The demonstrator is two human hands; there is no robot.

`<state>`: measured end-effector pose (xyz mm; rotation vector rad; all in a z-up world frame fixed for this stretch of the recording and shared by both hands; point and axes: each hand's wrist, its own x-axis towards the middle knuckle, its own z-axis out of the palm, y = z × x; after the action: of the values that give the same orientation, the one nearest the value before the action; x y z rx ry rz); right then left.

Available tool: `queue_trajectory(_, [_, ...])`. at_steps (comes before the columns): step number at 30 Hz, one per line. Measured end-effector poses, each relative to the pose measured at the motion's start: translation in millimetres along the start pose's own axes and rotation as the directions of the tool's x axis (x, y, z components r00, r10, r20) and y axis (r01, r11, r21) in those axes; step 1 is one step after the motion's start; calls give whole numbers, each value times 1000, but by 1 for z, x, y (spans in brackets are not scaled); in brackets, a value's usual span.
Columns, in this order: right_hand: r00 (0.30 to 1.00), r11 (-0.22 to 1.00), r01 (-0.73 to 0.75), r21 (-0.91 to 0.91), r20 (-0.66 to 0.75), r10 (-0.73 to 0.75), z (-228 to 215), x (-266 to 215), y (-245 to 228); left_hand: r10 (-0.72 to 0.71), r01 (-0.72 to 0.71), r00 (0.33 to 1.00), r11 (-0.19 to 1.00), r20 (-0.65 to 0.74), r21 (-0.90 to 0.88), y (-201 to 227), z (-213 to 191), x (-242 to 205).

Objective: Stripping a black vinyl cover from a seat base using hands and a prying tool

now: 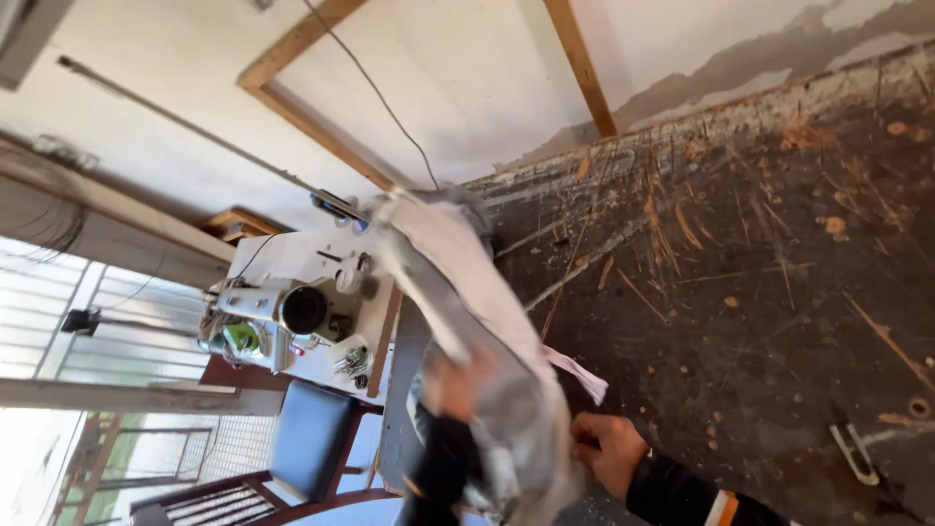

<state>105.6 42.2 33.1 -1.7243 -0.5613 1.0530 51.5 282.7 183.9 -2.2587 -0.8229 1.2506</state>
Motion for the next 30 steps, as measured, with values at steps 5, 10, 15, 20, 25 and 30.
queue_trajectory(5, [999,990,24,-141,-43,-30,24,8,46,-213,34,975,-101,55,-994,146,155,-13])
queue_trajectory(10, [975,964,151,-217,-125,-181,4,1,60,-414,-552,420,590,-808,-589,167,262,81])
queue_trajectory(15, [977,908,-74,-413,-214,-18,-27,34,145,-252,-656,514,501,-820,-564,97,273,117])
queue_trajectory(20, [876,796,-441,-415,-390,283,-66,37,158,-310,-581,625,428,-716,-692,80,231,90])
queue_trajectory(25, [957,929,-215,-300,-252,140,-76,-12,68,-354,-490,719,353,-598,-797,86,170,25])
queue_trajectory(30, [949,752,43,657,208,-236,-15,-36,-9,-405,-411,776,258,-484,-874,105,93,-32])
